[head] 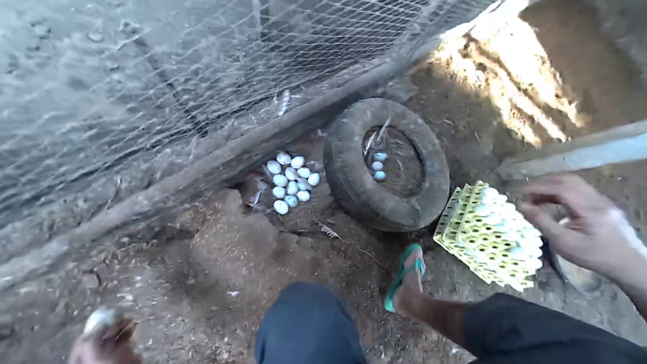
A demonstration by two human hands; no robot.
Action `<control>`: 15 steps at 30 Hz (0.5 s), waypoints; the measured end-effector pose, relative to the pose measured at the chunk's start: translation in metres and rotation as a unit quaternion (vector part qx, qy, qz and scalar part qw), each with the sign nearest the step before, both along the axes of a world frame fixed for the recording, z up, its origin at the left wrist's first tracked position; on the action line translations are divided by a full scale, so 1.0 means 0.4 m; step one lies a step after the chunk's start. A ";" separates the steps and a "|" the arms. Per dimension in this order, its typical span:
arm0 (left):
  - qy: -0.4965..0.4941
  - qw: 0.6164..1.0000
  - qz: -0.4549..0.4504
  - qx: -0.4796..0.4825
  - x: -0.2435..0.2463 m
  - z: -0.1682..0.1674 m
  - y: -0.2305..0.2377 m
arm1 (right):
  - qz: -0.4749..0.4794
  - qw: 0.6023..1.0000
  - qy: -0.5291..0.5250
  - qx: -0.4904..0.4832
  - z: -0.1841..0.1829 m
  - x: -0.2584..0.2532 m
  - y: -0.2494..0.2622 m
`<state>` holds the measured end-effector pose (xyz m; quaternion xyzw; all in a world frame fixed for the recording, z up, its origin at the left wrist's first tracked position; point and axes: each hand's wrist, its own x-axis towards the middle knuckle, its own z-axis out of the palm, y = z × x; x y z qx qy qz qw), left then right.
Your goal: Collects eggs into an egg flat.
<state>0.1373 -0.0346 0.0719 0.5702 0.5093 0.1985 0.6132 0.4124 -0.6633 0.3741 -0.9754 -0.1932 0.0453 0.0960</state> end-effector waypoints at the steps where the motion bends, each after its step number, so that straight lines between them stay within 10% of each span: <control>1: -0.072 0.993 -0.084 -0.043 0.117 0.067 -0.060 | 0.031 0.999 0.038 0.012 -0.014 0.006 0.034; 5: -0.214 0.870 -0.358 -0.265 0.505 0.328 -0.359 | 0.132 0.967 0.186 0.111 -0.128 0.043 0.163; 9: -0.203 0.711 -0.574 -0.351 0.664 0.402 -0.606 | 0.067 0.907 0.342 0.238 -0.183 0.065 0.250; 15: -0.102 0.715 -0.615 -0.317 0.734 0.431 -0.859 | -0.048 0.720 0.365 0.588 -0.332 0.043 0.184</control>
